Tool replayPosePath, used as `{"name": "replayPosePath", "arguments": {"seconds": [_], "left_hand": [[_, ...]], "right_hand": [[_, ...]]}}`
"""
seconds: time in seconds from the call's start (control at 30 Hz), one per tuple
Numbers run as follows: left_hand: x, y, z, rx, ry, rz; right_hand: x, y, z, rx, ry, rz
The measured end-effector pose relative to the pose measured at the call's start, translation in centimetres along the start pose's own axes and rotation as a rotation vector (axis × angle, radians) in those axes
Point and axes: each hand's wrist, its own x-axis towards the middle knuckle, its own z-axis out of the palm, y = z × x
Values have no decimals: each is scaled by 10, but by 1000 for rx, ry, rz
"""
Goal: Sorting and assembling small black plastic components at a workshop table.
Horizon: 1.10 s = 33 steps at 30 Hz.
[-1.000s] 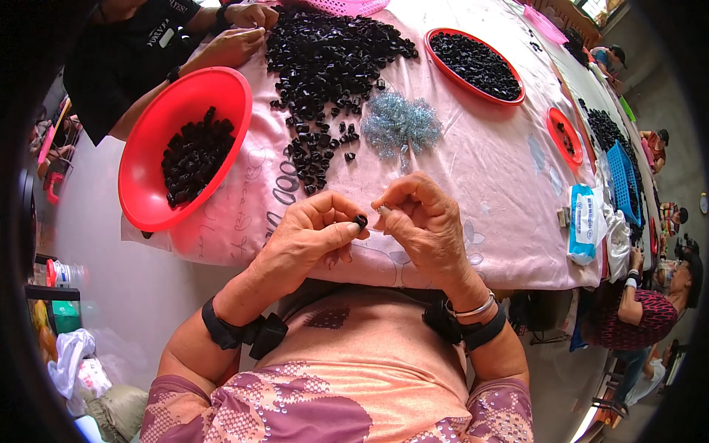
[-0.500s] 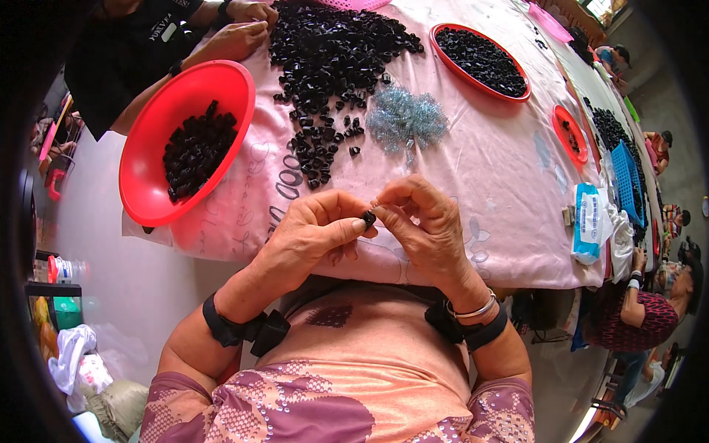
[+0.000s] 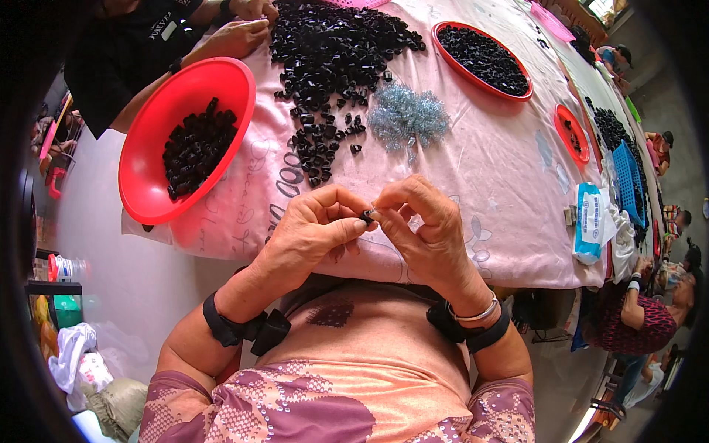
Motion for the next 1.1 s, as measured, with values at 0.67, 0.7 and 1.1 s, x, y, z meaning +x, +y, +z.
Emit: {"name": "replayPosePath", "arguments": {"seconds": [0.67,0.7,1.1], "left_hand": [[0,-2,0,13,42,34],[0,-2,1,13,42,33],[1,-5,1,-19,54,60]], "right_hand": [[-1,-2,2,-78,-7,-55],[0,-3,2,-157,-8,-107],[0,-9,4,-327,-4,-120]]}}
